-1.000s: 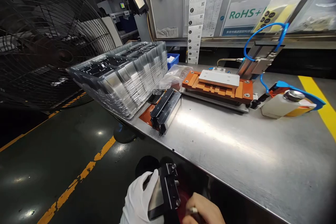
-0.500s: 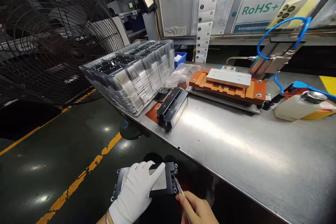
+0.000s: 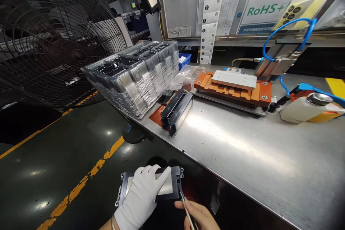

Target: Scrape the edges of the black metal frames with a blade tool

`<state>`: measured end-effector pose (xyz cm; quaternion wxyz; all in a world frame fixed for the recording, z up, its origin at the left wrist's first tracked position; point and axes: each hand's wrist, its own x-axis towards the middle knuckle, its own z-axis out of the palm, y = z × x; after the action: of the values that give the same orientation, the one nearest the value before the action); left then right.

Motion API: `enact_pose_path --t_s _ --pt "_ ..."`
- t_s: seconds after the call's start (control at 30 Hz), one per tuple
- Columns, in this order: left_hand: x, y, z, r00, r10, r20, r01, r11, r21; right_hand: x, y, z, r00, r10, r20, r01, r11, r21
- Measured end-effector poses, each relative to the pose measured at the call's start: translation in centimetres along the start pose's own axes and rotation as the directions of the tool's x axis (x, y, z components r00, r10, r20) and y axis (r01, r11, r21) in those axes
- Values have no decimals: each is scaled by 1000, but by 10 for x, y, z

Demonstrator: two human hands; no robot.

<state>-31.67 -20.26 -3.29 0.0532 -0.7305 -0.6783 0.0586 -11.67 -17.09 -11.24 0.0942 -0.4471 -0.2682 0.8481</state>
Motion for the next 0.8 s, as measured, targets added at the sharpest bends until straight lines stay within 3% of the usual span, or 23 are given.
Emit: enact_pose_path --t_s 0.07,0.1,0.13,0.2,0.27,0.3,0.37,0.47,0.67,0.8 --pt "-1 -3 0 1000 -1 19 2 1000 -21 -7 -7 -10 993 -117 -8 115 985 -132" --pt "-1 -4 0 999 -2 32 2 1000 -24 -10 -12 -17 974 -226 -14 213 935 -285" --pt "-1 -5 0 999 0 43 1 1000 -24 -13 -16 -24 936 -352 -13 305 828 -471" --pt "-1 -7 1 998 6 56 -5 1000 -21 -16 -24 -36 804 -592 64 399 457 -795" --pt "-2 -8 1 998 15 60 -14 1000 -19 -17 -32 -43 654 -730 198 377 88 -922" --pt "-3 -9 1 998 20 61 -19 1000 -18 -16 -34 -44 587 -765 265 355 -51 -933" --pt "-5 -8 0 998 25 58 -25 1000 -10 -15 -38 -43 484 -789 378 324 -240 -915" --pt "-6 -8 -4 997 42 64 -41 999 -4 -15 -40 -39 415 -795 443 272 -356 -894" --pt "-4 -13 -18 987 105 121 -96 992 -77 -17 -43 -39 442 -766 467 247 -397 -884" --pt "-1 -19 -35 959 189 210 -166 979 -119 -19 -47 -37 418 -742 524 269 -450 -852"
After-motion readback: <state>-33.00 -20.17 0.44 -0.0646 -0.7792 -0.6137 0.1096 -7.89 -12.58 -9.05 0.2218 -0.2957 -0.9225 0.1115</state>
